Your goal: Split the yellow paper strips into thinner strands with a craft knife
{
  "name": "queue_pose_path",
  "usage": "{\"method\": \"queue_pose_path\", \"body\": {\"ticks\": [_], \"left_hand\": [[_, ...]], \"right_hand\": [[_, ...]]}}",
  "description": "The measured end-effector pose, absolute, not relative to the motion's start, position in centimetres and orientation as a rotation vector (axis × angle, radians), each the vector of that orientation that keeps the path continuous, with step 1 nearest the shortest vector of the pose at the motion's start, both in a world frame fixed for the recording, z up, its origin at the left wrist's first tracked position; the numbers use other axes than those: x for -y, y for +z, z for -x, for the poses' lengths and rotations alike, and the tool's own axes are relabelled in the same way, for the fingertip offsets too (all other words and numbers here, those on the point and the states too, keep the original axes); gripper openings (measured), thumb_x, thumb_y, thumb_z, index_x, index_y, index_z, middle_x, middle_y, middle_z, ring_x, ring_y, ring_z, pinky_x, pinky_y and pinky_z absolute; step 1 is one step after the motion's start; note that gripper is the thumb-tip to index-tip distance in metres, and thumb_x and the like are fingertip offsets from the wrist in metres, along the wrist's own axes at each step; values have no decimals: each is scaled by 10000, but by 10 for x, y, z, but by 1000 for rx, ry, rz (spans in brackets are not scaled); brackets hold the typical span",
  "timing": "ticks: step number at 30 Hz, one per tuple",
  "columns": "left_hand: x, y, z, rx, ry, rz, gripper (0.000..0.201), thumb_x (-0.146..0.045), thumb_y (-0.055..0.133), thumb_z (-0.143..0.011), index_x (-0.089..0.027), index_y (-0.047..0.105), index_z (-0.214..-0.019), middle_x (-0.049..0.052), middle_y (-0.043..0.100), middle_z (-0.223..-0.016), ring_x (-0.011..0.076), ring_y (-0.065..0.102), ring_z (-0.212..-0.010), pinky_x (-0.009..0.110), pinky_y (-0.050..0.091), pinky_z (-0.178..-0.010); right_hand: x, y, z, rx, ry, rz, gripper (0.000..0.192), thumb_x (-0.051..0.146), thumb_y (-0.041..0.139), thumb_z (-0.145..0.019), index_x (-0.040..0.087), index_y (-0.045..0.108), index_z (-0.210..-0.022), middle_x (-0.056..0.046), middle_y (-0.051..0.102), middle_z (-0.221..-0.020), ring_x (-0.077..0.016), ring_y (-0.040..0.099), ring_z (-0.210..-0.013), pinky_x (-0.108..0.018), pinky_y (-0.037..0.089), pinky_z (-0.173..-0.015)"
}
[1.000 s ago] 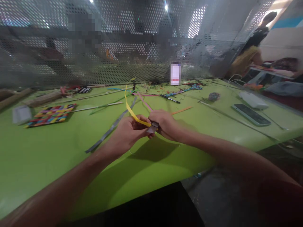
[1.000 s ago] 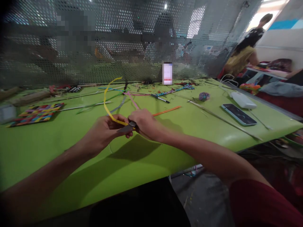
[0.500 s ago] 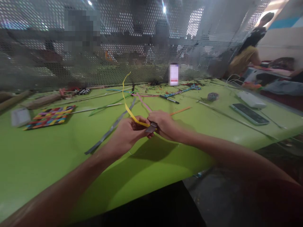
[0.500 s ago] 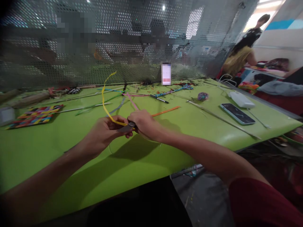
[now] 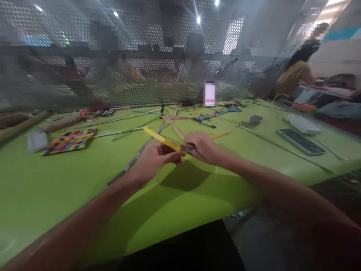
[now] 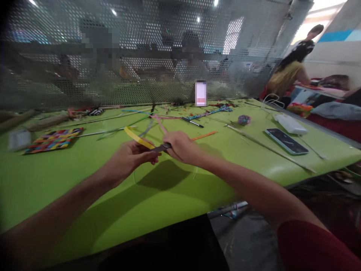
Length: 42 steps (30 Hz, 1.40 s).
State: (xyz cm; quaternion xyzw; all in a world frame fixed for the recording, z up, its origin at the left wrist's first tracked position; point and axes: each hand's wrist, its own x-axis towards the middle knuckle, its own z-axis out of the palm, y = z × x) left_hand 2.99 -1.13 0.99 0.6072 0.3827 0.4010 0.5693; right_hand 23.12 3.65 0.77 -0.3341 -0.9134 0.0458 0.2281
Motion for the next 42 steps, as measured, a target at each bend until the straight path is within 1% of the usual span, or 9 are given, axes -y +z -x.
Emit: {"method": "queue_pose_path", "body": {"ticks": [4, 10, 13, 15, 21, 25, 30, 37, 42], "left_hand": [[2, 5, -25, -907, 1009, -1363, 89, -225, 729, -804, -139, 717, -824, 19, 722, -745, 132, 650, -691, 278, 546, -737], [-3, 2, -24, -895, 1078, -1309, 109, -229, 722, -808, -131, 674, -809, 1, 687, -712, 116, 629, -655, 282, 539, -723], [-3, 3, -26, -883, 1075, -1335, 124, -240, 711, -814, -135, 650, -789, -8, 667, -702, 111, 619, -638, 288, 535, -714], [-2, 4, -26, -901, 1057, -1374, 139, -258, 706, -818, -136, 646, -786, -7, 663, -700, 114, 619, -637, 292, 533, -707], [-1, 3, -28, -930, 979, -1474, 139, -273, 678, -822, -148, 633, -780, -9, 651, -673, 124, 625, -614, 294, 530, -660], [0, -1, -29, -901, 942, -1521, 120, -262, 658, -830, -155, 633, -783, -10, 652, -700, 119, 624, -608, 292, 528, -659], [-2, -3, -30, -872, 963, -1506, 118, -255, 655, -826, -157, 612, -776, -14, 645, -690, 120, 623, -602, 294, 519, -655], [0, -3, -30, -872, 930, -1526, 120, -256, 656, -834, -166, 597, -780, -19, 645, -680, 122, 623, -611, 285, 489, -658], [1, -4, -31, -885, 903, -1536, 136, -281, 644, -849, -180, 576, -790, -21, 652, -674, 133, 628, -611, 298, 491, -661]], "right_hand": [[-42, 15, -241, 2763, 301, 1034, 81, 85, 557, -788, 126, 624, -770, -40, 614, -768, -113, 478, -680, -218, 324, -636], [-36, 24, -239, 2981, 496, 843, 207, 59, 609, -755, 147, 687, -925, -70, 658, -967, -167, 559, -878, -278, 417, -821], [-35, 32, -243, 3002, 563, 758, 345, 164, 725, -740, 138, 663, -1079, -93, 635, -1090, -201, 559, -989, -322, 426, -907], [-34, 36, -245, 2957, 695, 718, 404, 251, 767, -743, 139, 645, -1111, -93, 622, -1128, -206, 557, -1045, -329, 425, -948], [-33, 35, -238, 2362, 1090, 885, 235, 374, 601, -908, 170, 614, -1023, -44, 654, -978, -134, 597, -848, -277, 487, -793], [-33, 25, -232, 2120, 1287, 840, 206, 361, 628, -874, 171, 587, -941, -29, 644, -848, -127, 590, -745, -270, 489, -707], [-31, 23, -231, 2104, 1115, 881, 109, 277, 590, -869, 168, 589, -871, -19, 604, -784, -116, 535, -683, -253, 439, -658], [-25, 20, -226, 2243, 410, 928, 135, 218, 457, -937, 166, 503, -821, -4, 518, -715, -111, 409, -645, -240, 324, -625], [-24, 16, -224, 2225, 258, 923, 120, 186, 403, -939, 179, 449, -829, -21, 517, -772, -128, 416, -678, -252, 320, -650]]}}
